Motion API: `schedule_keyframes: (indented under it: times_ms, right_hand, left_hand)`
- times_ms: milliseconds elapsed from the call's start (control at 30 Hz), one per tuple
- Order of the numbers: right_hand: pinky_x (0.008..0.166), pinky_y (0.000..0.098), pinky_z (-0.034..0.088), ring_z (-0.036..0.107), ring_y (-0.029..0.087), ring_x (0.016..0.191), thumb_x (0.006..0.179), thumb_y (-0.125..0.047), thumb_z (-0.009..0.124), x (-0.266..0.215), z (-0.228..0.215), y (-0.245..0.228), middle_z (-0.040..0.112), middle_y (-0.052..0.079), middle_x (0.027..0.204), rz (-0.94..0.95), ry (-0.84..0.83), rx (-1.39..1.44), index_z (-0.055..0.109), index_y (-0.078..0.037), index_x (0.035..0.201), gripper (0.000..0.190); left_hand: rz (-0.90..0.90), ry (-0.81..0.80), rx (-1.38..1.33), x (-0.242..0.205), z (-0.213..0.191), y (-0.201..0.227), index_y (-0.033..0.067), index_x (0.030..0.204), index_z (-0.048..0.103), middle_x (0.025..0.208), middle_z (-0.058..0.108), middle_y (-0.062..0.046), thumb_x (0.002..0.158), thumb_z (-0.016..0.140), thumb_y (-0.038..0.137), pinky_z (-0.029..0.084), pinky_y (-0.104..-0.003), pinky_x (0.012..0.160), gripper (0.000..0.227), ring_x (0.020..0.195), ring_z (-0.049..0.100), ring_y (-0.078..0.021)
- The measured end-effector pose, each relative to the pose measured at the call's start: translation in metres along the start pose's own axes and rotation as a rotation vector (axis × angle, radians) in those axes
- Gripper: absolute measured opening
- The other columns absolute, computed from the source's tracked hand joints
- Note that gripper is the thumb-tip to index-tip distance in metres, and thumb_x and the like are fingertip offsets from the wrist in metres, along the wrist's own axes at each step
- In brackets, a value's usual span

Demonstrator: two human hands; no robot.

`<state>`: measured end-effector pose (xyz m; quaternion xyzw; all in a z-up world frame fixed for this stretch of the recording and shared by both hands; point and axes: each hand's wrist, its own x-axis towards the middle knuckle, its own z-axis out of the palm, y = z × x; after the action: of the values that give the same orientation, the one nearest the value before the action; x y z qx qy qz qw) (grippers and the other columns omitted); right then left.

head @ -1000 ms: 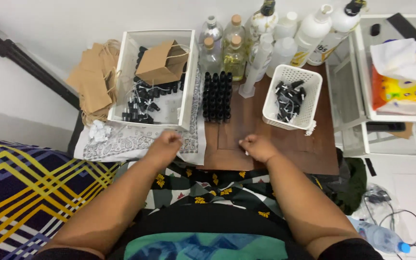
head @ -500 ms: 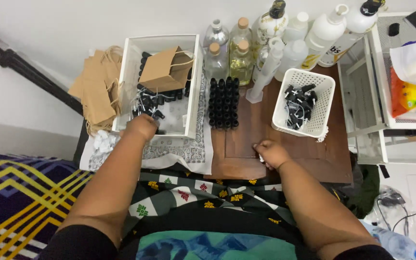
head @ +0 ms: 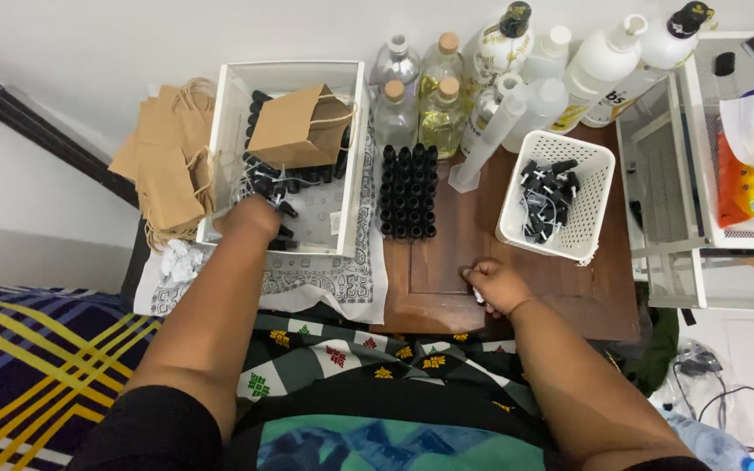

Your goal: Assembling perfume bottle caps by inserting wicks into them and placing the finished parts into a basket.

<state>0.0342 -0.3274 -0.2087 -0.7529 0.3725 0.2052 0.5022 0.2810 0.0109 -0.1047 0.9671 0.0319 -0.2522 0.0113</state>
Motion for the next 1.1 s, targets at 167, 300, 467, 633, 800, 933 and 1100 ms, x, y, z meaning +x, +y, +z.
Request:
schedule_keyframes:
  times_ms: [167,300,467,633,800,933,1100]
  right_hand:
    - [0.031,0.0337,0.052,0.06,0.024,0.039,0.087,-0.029,0.067,0.003,0.003,0.006,0.064,0.017,0.06,-0.034,0.021,-0.002,0.071,-0.005,0.087,0.025]
    - [0.033,0.0345,0.053,0.061,0.024,0.041,0.091,-0.035,0.065,0.012,0.004,0.019,0.065,0.018,0.061,-0.055,0.032,0.049,0.071,-0.006,0.088,0.03]
    - [0.04,0.0377,0.058,0.062,0.028,0.057,0.09,-0.027,0.056,0.036,0.014,0.041,0.063,0.016,0.082,-0.115,0.001,0.275,0.068,-0.011,0.104,0.025]
    - [0.058,0.0333,0.066,0.06,0.02,0.073,0.075,0.001,0.043,-0.017,0.015,0.008,0.054,0.007,0.098,-0.198,-0.186,0.75,0.048,-0.014,0.12,0.048]
    - [0.072,0.0407,0.069,0.071,0.021,0.074,0.083,0.009,0.046,-0.099,0.018,-0.036,0.06,0.01,0.097,-0.302,-0.322,0.925,0.046,-0.007,0.125,0.045]
    - [0.069,0.0406,0.07,0.076,0.03,0.076,0.085,0.011,0.051,-0.124,0.032,-0.042,0.068,0.019,0.098,-0.469,-0.448,1.01,0.052,0.0,0.126,0.042]
    - [0.068,0.0437,0.069,0.077,0.033,0.077,0.092,-0.004,0.067,-0.166,0.044,-0.061,0.071,0.021,0.097,-0.548,-0.506,1.077,0.058,0.002,0.126,0.036]
  left_hand:
    - [0.039,0.114,-0.492,0.061,0.049,-0.05,0.0156,0.12,0.068,0.104,0.074,-0.009,0.09,0.069,0.024,0.052,-0.042,0.088,0.031,0.103,0.071,-0.0299]
    - [0.12,0.12,-0.761,0.061,0.059,-0.068,0.0113,0.125,0.07,0.105,0.076,-0.01,0.089,0.072,0.029,0.054,-0.037,0.088,0.04,0.104,0.071,-0.0252]
    - [0.221,0.061,-1.17,-0.03,0.019,-0.046,0.0124,0.119,0.071,0.096,0.075,-0.008,0.09,0.067,0.019,0.047,-0.024,0.064,0.029,0.074,0.059,-0.0108]
    - [0.303,-0.092,-1.543,-0.109,-0.009,-0.027,0.0148,0.115,0.067,0.093,0.075,0.0,0.09,0.068,0.01,0.046,-0.014,0.05,0.026,0.051,0.049,0.001]
    - [0.502,-0.281,-1.62,-0.168,-0.015,-0.005,0.0083,0.111,0.066,0.089,0.076,-0.009,0.09,0.067,-0.001,0.043,-0.015,0.049,0.022,0.05,0.054,-0.0005]
    - [0.575,-0.361,-1.575,-0.221,-0.015,0.01,0.0076,0.107,0.067,0.086,0.074,-0.011,0.088,0.072,-0.001,0.045,-0.018,0.052,0.021,0.054,0.056,-0.0061]
    - [0.687,-0.242,-1.285,-0.254,0.008,0.018,0.0049,0.098,0.069,0.078,0.071,-0.003,0.082,0.083,0.003,0.042,-0.018,0.056,0.021,0.06,0.056,-0.0059]
